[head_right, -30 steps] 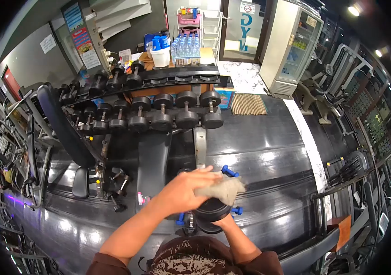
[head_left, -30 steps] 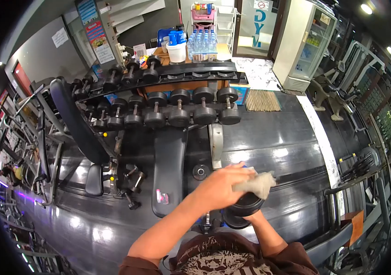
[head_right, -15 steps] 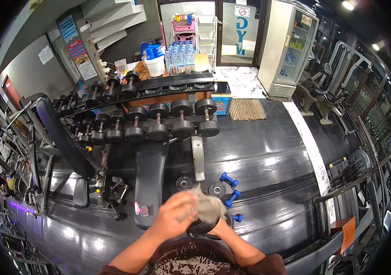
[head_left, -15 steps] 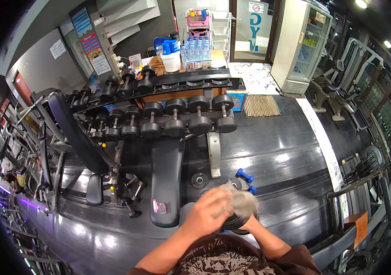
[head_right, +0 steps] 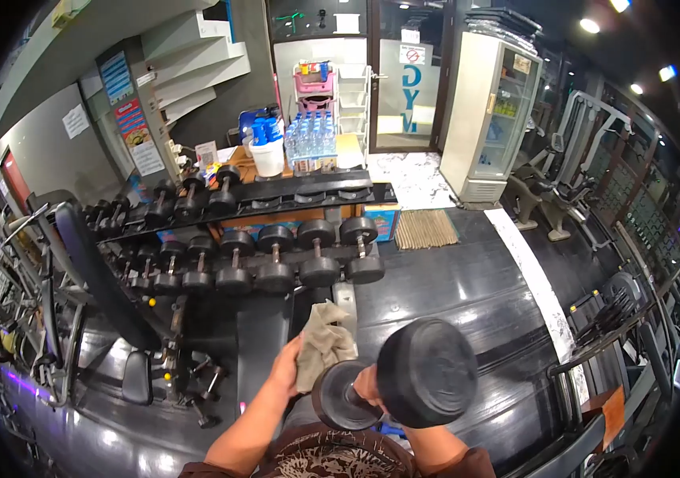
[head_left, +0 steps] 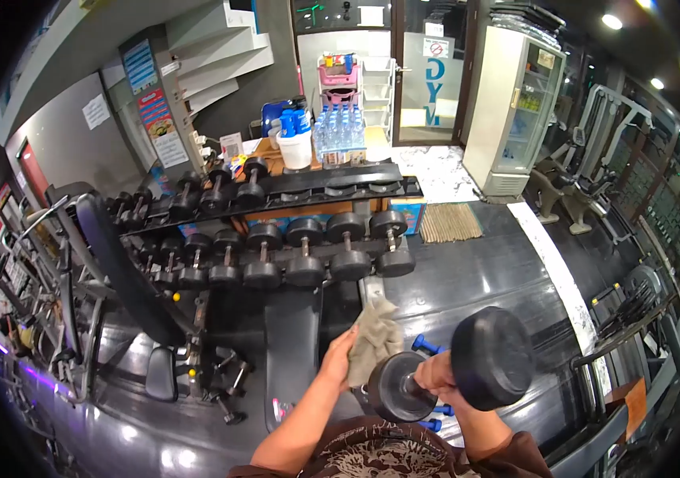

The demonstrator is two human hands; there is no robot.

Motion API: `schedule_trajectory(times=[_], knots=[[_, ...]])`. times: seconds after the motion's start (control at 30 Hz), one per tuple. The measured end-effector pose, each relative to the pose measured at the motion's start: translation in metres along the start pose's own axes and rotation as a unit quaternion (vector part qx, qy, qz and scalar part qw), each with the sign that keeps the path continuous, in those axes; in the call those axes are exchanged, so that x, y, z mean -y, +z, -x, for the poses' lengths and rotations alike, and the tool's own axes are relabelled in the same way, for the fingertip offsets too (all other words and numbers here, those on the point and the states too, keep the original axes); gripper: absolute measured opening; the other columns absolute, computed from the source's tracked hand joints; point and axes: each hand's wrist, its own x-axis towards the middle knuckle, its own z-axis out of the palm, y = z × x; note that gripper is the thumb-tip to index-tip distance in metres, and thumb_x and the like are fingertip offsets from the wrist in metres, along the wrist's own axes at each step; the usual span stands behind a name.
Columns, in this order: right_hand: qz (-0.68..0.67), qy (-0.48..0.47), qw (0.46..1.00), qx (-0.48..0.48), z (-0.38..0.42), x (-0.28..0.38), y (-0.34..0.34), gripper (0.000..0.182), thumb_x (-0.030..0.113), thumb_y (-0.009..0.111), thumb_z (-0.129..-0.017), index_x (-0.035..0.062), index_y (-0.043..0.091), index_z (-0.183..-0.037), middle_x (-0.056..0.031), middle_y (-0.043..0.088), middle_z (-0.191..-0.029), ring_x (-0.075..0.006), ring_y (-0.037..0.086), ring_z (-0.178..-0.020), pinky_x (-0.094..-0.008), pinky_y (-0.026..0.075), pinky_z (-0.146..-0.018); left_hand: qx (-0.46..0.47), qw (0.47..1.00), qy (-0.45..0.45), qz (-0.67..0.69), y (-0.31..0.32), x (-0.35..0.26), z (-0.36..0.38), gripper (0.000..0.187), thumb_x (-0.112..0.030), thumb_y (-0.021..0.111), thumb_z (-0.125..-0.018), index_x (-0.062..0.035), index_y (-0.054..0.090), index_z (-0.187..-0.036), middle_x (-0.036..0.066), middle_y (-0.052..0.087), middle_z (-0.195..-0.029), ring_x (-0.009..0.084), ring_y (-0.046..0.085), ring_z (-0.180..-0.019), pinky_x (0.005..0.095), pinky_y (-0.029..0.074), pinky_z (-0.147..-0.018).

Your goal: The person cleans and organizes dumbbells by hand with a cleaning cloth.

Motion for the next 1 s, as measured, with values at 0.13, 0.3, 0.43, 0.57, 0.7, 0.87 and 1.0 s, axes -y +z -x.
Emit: schedule_trajectory(times=[0.13,0.3,0.43,0.57,0.7,0.87,1.0], knots=[[-0.139,-0.077,0.987,-0.035,-0.080,0.015,0.020,0.015,0.018,0.054,-0.094,0.0108,0.043,-0.085,-0.0042,0.046,-0.064,-0.0188,0.044,-0.056,-0.0362,0.040,-0.062,0.043,0.996,-0.062,0.049,0.048,-0.039,-0.016,0.044,-0.035,0.040,-0.104,-0.0007,0.054,-0.127,0.014,0.065,-0.117,0.0254,0.066,-0.103,0.0394,0.053,-0.092],[-0.272,-0.160,0.947,-0.068,-0.169,0.006,0.047,0.022,0.017,0.051,-0.094,0.0108,0.042,-0.074,-0.0034,0.045,-0.051,-0.0169,0.042,-0.042,-0.0352,0.041,-0.052,0.076,0.993,-0.010,0.092,0.039,-0.097,-0.040,0.040,-0.029,0.036,-0.104,0.0005,0.050,-0.128,0.015,0.060,-0.125,0.0255,0.062,-0.110,0.0400,0.050,-0.097],[-0.279,-0.198,0.932,-0.122,-0.229,-0.004,0.064,0.023,0.019,0.049,-0.095,0.0106,0.041,-0.074,-0.0035,0.045,-0.052,-0.0156,0.042,-0.042,-0.0354,0.041,-0.051,0.025,1.000,0.018,-0.005,0.017,-0.127,-0.042,0.041,-0.023,0.032,-0.105,0.0013,0.044,-0.136,0.015,0.057,-0.129,0.0261,0.059,-0.116,0.0407,0.048,-0.100],[-0.251,-0.231,0.929,-0.141,-0.268,-0.025,0.084,0.024,0.019,0.049,-0.096,0.0109,0.040,-0.074,-0.0035,0.044,-0.052,-0.0157,0.043,-0.043,-0.0358,0.040,-0.052,0.013,0.998,0.066,0.004,0.002,-0.159,-0.055,0.040,-0.023,0.035,-0.106,0.0022,0.043,-0.135,0.015,0.056,-0.131,0.0268,0.058,-0.117,0.0411,0.047,-0.101],[-0.229,-0.214,0.944,-0.105,-0.283,-0.046,0.098,0.025,0.018,0.050,-0.096,0.0109,0.040,-0.074,-0.0037,0.044,-0.052,-0.0166,0.044,-0.044,-0.0360,0.041,-0.053,0.006,0.982,0.187,0.023,0.014,-0.220,-0.097,0.043,-0.026,0.037,-0.106,0.0038,0.042,-0.137,0.017,0.056,-0.132,0.0272,0.058,-0.117,0.0402,0.046,-0.102],[-0.214,-0.181,0.956,-0.085,-0.305,-0.066,0.103,0.025,0.019,0.052,-0.095,0.0101,0.041,-0.074,-0.0036,0.043,-0.050,-0.0169,0.042,-0.041,-0.0360,0.041,-0.051,0.021,0.872,0.341,-0.351,-0.026,-0.228,-0.121,0.036,-0.020,0.058,-0.096,0.0081,0.059,-0.118,0.023,0.060,-0.127,0.0331,0.059,-0.118,0.0386,0.044,-0.101],[-0.262,-0.187,0.941,-0.099,-0.326,-0.075,0.089,0.025,0.020,0.050,-0.095,0.0097,0.043,-0.074,-0.0028,0.043,-0.049,-0.0156,0.039,-0.038,-0.0360,0.039,-0.046,0.059,0.768,0.467,-0.434,-0.025,-0.229,-0.109,0.032,-0.013,0.071,-0.084,0.0079,0.065,-0.108,0.026,0.061,-0.121,0.0428,0.056,-0.121,0.0410,0.044,-0.100]])
